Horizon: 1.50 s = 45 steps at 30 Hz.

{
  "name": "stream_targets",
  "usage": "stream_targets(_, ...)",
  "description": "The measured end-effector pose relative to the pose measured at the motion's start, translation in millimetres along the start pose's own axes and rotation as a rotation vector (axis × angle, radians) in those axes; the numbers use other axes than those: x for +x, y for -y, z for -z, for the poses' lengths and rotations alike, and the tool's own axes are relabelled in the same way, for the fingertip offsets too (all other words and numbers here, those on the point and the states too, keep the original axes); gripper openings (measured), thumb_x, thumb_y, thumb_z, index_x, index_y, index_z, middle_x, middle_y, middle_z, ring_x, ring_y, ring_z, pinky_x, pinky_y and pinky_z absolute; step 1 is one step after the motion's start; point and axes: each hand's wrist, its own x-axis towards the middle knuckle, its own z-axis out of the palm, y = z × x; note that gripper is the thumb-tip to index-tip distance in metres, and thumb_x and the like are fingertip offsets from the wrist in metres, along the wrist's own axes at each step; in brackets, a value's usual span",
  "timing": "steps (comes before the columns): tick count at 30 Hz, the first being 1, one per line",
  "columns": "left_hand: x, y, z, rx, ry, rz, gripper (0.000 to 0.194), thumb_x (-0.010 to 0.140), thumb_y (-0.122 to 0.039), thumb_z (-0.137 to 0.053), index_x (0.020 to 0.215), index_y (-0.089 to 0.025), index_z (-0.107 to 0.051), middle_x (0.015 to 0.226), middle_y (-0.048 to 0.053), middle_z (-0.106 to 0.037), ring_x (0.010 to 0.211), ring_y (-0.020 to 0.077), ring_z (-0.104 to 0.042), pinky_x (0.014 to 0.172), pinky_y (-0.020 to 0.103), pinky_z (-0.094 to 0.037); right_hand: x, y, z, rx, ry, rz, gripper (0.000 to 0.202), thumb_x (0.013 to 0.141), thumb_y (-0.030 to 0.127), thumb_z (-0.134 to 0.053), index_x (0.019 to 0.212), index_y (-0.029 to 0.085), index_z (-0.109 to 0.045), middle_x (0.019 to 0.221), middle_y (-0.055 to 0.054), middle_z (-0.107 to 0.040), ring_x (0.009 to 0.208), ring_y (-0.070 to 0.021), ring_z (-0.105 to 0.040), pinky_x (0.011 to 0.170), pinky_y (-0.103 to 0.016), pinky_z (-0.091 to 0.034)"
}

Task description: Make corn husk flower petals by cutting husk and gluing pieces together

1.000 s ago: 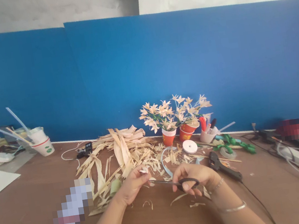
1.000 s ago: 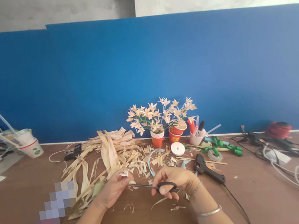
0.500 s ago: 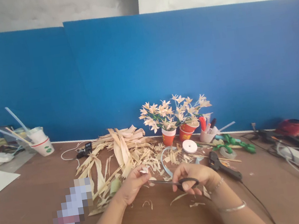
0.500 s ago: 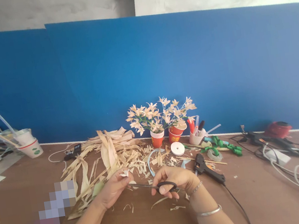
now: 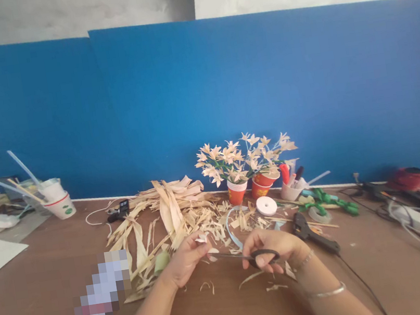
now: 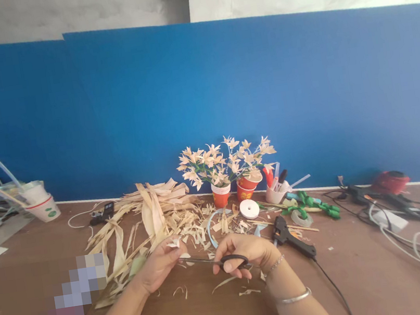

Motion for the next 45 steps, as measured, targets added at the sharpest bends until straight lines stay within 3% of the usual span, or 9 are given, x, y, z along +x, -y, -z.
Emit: stream_targets(45, 0.2, 2.0, 0.8, 0.046, 0.002, 0.007, 0.025, 0.066, -0.031, -0.076, 0.071, -0.014, -0.059, 0.066, -0.002, -0.058, 0.063, 0.0098, -0.053, 0.065, 0.024, -0.043, 0.7, -4.0, 4.2, -0.008, 0.01, 0.042, 0.044, 0.063, 0.036, -0.077, 0.091, 0.005, -0.069, 0.048, 0.002, -0.06, 0.028, -0.0023, -0.044, 0.023, -0.009, -0.028)
